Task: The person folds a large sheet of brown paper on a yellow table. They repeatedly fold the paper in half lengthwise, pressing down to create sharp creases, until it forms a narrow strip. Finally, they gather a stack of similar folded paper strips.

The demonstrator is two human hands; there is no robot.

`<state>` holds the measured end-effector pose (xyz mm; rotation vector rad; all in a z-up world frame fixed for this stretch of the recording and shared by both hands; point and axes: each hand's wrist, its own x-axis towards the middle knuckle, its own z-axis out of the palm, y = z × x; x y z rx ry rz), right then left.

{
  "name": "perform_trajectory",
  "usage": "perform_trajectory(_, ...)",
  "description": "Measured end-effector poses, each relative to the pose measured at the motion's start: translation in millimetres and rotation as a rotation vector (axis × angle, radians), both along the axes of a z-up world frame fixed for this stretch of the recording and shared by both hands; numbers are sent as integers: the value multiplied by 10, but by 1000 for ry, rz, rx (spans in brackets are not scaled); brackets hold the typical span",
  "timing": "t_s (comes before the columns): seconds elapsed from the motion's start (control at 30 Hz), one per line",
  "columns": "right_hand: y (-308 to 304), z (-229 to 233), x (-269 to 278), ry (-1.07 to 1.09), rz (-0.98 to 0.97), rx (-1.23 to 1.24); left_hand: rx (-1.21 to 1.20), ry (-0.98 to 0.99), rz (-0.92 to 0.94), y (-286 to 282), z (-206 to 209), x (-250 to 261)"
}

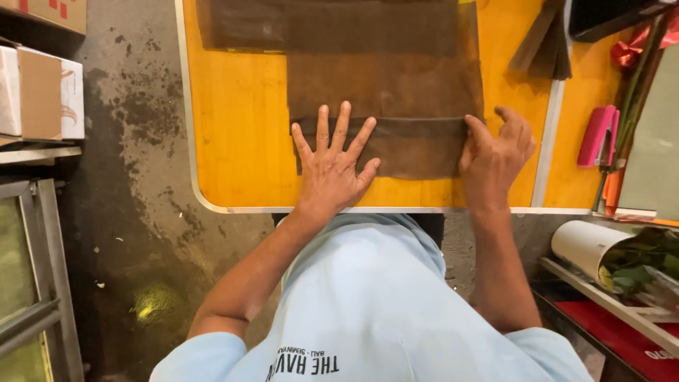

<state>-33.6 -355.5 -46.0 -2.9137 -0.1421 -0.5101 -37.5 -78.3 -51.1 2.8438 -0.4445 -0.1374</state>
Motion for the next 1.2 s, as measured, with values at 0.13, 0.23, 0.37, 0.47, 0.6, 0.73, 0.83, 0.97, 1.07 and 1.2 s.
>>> perform_trajectory(0.13,558,161,-84,-71,44,39,28,-6,-5,3,5,-13)
perform_trajectory(0.23,1134,-2,-70,-80,272,84,22,-7,-23,13,-40,-18)
perform_trajectory(0.37,1461,-144,-52,51,307,184,88,-49,-48,27,-123,-27)
perform_trajectory(0.47,1277,-336,-34,90,241,136,61,-44,-30,36,-94,-6)
perform_trajectory(0.6,865,-316,-67,169,115,35,-17,-44,-16,15,-28,20)
perform_trajectory(0.73,446,-316,-96,215,69,3,-31,-10,-30,21,-4,41)
perform_trajectory(0.83,175,-342,-117,199,57,-56,-26,-2,-24,9,-2,43)
perform_trajectory(0.97,102,-332,-149,236,48,-50,-64,-51,19,-8,10,26)
perform_trajectory(1.07,108,-351,-149,212,57,-65,-75,-128,94,-158,29,68)
perform_trajectory(1.2,86,-378,-164,217,67,-67,-254,-219,110,-647,59,93)
